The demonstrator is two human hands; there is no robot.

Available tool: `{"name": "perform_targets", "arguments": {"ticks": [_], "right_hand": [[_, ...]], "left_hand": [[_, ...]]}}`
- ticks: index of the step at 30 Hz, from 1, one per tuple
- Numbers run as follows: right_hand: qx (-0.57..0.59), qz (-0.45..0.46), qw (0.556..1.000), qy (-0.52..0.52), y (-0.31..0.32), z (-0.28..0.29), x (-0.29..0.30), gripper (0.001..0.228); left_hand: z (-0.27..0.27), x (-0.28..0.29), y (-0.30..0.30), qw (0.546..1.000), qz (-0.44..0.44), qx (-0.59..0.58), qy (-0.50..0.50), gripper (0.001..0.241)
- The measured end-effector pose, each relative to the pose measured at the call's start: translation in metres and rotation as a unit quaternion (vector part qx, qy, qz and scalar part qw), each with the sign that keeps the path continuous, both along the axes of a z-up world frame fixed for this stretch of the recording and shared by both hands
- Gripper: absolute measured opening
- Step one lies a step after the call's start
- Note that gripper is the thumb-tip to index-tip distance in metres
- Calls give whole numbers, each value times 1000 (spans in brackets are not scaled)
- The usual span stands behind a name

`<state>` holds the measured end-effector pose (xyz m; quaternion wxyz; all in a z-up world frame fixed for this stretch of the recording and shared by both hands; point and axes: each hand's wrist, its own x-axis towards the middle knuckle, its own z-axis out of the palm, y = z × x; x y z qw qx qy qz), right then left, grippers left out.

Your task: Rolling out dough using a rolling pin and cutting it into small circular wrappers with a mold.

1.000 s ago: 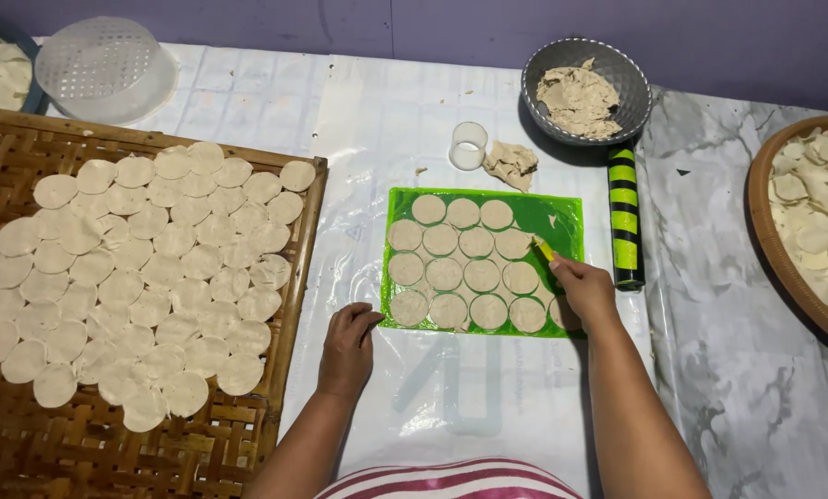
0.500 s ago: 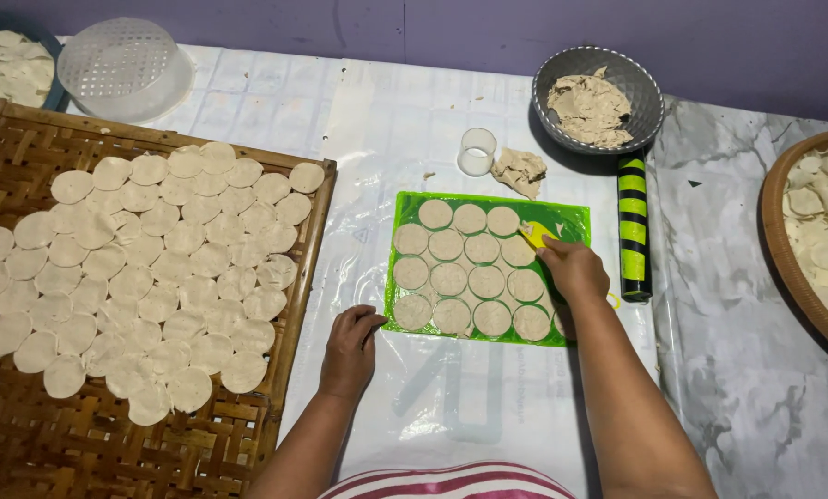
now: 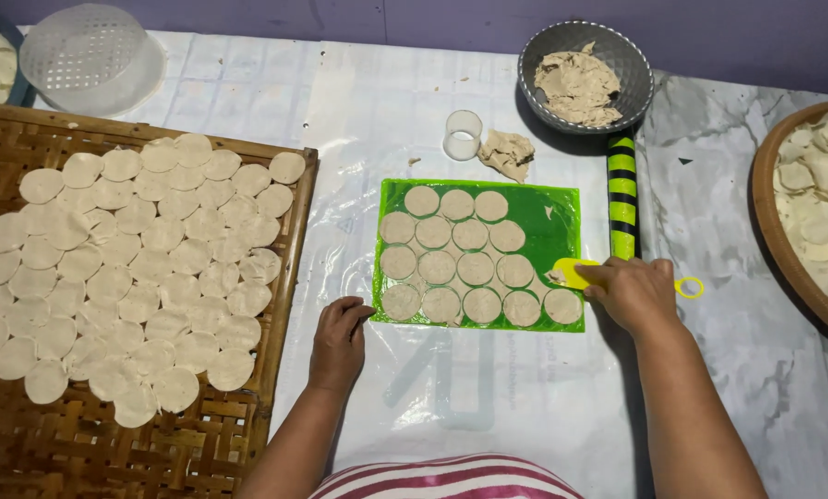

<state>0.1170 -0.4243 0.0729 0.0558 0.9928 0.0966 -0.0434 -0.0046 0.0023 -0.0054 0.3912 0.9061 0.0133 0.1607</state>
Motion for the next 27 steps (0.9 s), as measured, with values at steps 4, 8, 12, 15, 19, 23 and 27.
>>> {"name": "perform_targets", "arguments": {"ticks": [4, 8, 12, 15, 19, 23, 27], "right_hand": [[-8, 22, 999, 33, 14, 12, -2, 35], [59, 38, 994, 82, 12, 2, 3, 38], [239, 17, 965, 110, -7, -24, 15, 42], [360, -60, 918, 152, 2, -16, 26, 47], [413, -30, 903, 117, 29, -21, 62, 44], [414, -69, 905, 73, 68, -36, 114, 37], [417, -137, 898, 29, 101, -50, 165, 41]], "left_hand": [[-2, 0, 0, 1000, 1, 8, -6, 28], [-2, 1, 0, 1000, 2, 9, -8, 29], [0, 0, 1, 1000, 5, 11, 2, 31], [1, -1, 0, 1000, 9, 5, 10, 31], [2, 0, -1, 1000, 12, -4, 13, 31], [4, -1, -1, 1000, 11, -13, 21, 32], [7, 0, 0, 1000, 5, -16, 26, 33]]}}
